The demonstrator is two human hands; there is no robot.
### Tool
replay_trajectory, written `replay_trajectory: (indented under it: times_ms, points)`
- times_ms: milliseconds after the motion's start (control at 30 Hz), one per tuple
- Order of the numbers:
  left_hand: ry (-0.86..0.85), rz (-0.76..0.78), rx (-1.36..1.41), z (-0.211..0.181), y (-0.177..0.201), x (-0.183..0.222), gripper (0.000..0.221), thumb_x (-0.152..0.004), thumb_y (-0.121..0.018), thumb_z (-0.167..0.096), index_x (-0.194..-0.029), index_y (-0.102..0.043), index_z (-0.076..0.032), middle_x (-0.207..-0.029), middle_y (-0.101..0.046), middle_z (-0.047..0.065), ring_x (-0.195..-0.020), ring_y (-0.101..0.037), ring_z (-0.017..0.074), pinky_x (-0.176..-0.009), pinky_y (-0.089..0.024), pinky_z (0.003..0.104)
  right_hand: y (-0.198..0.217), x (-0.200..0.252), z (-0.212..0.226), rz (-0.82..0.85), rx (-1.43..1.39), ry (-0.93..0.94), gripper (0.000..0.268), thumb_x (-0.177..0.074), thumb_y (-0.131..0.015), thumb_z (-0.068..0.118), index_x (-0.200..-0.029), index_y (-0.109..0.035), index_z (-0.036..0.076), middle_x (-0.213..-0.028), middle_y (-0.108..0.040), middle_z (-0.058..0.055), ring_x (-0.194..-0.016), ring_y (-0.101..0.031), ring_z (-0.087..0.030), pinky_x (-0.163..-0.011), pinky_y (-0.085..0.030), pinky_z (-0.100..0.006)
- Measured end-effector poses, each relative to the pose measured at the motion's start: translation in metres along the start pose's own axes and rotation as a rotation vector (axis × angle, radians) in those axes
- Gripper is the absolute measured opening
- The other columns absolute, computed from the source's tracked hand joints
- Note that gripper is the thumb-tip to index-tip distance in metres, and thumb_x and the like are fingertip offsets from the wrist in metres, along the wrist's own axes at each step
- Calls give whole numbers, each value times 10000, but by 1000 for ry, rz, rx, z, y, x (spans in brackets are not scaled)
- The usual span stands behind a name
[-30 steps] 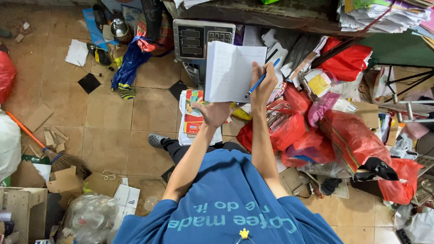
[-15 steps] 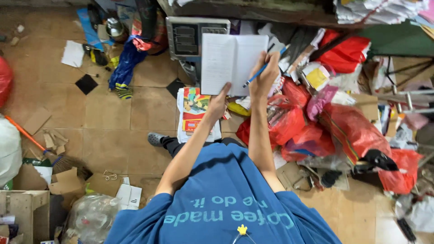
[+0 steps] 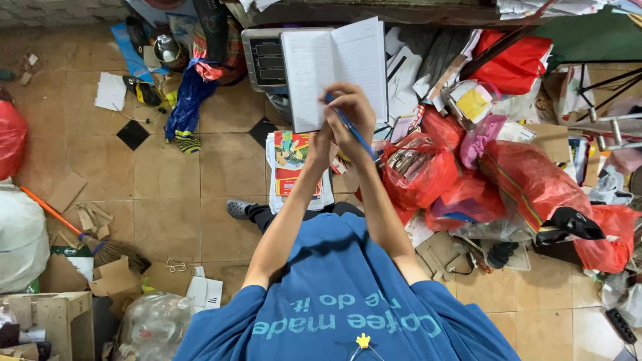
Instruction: The recorder weighs items on a scale and records information in a notebook.
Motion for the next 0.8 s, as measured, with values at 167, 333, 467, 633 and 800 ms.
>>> replay_trajectory:
  times_ms: [167, 333, 467, 633, 800]
  points:
    - [133, 4, 185, -85, -141, 42, 444, -1076, -488, -325, -1433, -484, -61, -1329, -605, 90, -1216, -629, 200, -998, -550, 359, 4, -13, 3, -1, 79, -13, 226, -927, -714, -141, -961, -531, -12, -1154, -641, -125, -1035, -673, -184, -912, -571, -288]
    - [152, 26, 80, -86, -112, 41, 417, -1065, -481, -275, -1427, -511, -70, -1310, -668, 77, -1167, -666, 194, -954, -580, 386, 0, -16, 13, -73, 318, -33, 215, -877, -735, -140, -859, -562, -13, -1068, -643, -119, -793, -596, -135, -696, -483, -241]
    - [41, -5, -74, -83, -86, 31, 334, -1103, -549, -96, -1405, -560, 47, -1280, -687, 142, -1112, -703, 238, -919, -608, 421, -4, -25, 24, -40, 344, 187, 184, -886, -699, -132, -907, -559, -14, -1078, -614, -99, -943, -675, -174, -826, -584, -287]
    - [21, 28, -70, -102, -127, 43, 320, -1052, -553, -55, -1345, -575, 72, -1229, -698, 174, -1061, -735, 268, -919, -644, 439, 5, -24, 29, -48, 394, 189, 184, -888, -713, -129, -899, -568, -16, -1045, -629, -108, -888, -695, -170, -771, -565, -266]
    - [2, 156, -108, -86, -103, 40, 283, -1103, -535, -25, -1367, -565, 75, -1272, -662, 194, -1129, -698, 288, -974, -618, 444, 2, -19, 42, 41, -67, -122, 224, -900, -728, -95, -878, -526, -1, -981, -646, -83, -831, -650, -104, -737, -558, -244]
Point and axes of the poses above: each hand's wrist, its own x-axis away from the middle knuckle, its own y-axis out of the back of the hand, z = x × y, the point moved 1 cm from there along -x, towards the middle knuckle
